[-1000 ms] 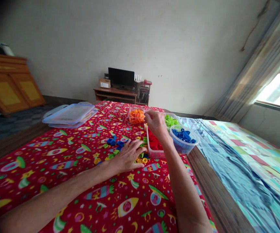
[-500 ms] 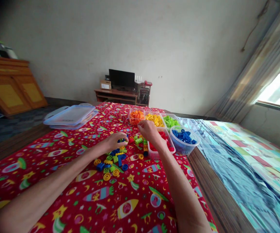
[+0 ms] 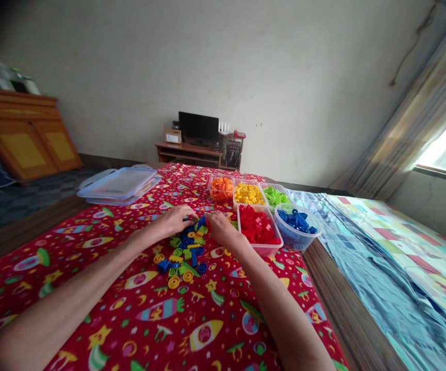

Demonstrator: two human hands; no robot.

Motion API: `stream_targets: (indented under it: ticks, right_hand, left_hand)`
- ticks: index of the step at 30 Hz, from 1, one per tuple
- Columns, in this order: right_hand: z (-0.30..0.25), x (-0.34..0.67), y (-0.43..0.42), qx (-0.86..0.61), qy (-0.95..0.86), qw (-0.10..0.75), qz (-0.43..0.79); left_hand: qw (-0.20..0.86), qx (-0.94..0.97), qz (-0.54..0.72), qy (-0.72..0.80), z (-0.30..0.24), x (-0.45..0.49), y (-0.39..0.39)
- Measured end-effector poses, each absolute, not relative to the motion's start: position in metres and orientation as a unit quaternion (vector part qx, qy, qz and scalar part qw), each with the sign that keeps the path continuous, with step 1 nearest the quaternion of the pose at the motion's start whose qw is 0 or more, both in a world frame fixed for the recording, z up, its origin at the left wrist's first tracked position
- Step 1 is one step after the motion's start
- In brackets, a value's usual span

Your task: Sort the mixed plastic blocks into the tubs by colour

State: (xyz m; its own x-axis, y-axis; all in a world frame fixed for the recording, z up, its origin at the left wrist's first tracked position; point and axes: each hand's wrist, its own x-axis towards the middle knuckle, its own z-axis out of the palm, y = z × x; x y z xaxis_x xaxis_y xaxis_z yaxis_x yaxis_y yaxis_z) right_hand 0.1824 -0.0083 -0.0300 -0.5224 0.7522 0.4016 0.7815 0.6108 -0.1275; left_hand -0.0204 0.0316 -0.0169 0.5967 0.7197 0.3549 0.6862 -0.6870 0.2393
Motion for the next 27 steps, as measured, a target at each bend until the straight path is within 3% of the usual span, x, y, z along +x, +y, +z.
stream_targets:
  ticks: [12,20,27]
  right_hand:
    - [-0.019,0.175,-0.025,-0.495,-0.861,0.095,-0.075]
    - [-0.022,0.176,-0.023,-0.541,-0.820,0.140,-0.119]
    - [-0.005,0.177,-0.027,-0.570,-0.806,0.126,-0.102]
  left_hand:
    - [-0.071,0.907,0.099,0.403,-0.009,0.007,-0.008]
    - [-0.031,0.891,0.165,0.422,-0.009,-0.006,0.007]
    - [-0.004,0.870,0.191,0.455,-0.009,-0.017,0.021]
